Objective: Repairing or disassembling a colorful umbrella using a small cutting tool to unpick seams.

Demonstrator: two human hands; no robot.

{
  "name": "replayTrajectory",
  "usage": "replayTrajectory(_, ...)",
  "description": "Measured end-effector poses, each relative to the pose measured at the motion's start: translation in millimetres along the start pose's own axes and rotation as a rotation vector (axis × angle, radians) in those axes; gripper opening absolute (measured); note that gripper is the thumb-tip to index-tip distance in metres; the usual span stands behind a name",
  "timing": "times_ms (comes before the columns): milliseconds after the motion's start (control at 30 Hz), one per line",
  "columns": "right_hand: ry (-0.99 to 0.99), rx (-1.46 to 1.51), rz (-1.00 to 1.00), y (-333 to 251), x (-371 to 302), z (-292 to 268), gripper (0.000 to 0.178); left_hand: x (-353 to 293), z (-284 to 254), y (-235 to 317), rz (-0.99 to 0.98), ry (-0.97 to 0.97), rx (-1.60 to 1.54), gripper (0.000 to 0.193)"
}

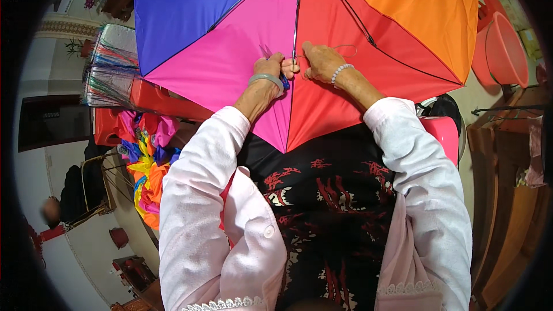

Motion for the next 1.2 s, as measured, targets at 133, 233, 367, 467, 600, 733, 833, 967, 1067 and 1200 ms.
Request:
replayTrajectory(133,-0.015,0.003,0.012,-1.9,-1.3,-0.1,0.045,4.5,-2.6,-2.6,-0.026,-0.04,0.017,0.016)
replayTrajectory(233,0.012,0.005,0.005,-3.6,-3.6,0.2,0.046,7.0,-4.2,-2.5,-0.017,-0.081,0.037,0.014)
replayTrajectory(367,0.02,0.019,0.011,-3.6,-4.7,-0.3,0.046,4.4,-1.4,-0.2,-0.04,-0.156,0.097,0.013)
replayTrajectory(467,0.017,0.023,0.014,-3.1,-5.3,-0.2,0.046,-1.0,1.8,3.3,-0.026,-0.153,0.192,0.018)
replayTrajectory(600,-0.005,0.011,0.024,-4.2,-5.2,-0.5,0.046,-8.6,3.6,3.3,-0.012,0.032,0.097,0.017)
replayTrajectory(733,-0.036,-0.004,0.042,-5.3,-5.8,-1.7,0.047,-7.9,3.6,2.9,0.019,0.089,0.094,0.016)
replayTrajectory(833,-0.027,0.007,0.038,-5.9,-6.7,-3.2,0.047,-7.6,3.3,3.7,0.011,0.06,0.105,0.015)
replayTrajectory(967,-0.044,0.006,0.058,-5.7,-6.9,-3.5,0.047,-5.4,2.6,4.9,-0.009,0.011,0.106,0.014)
replayTrajectory(1067,-0.042,-0.001,0.061,-6.4,-7.7,-3.5,0.047,-5.3,2.9,4.9,-0.019,0.002,0.105,0.014)
replayTrajectory(1200,-0.049,-0.011,0.07,-7.3,-8.2,-3.8,0.048,-8.4,4.8,6.1,-0.018,0.023,0.111,0.013)
Point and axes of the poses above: each hand's wrist, its own x-axis towards the middle knuckle, its own z-axis out of the palm, y = z × x, the point moved 3 cm from there along x, towards the middle knuckle, and after that the axes turned 2 degrees about x, right-handed, at the moved point
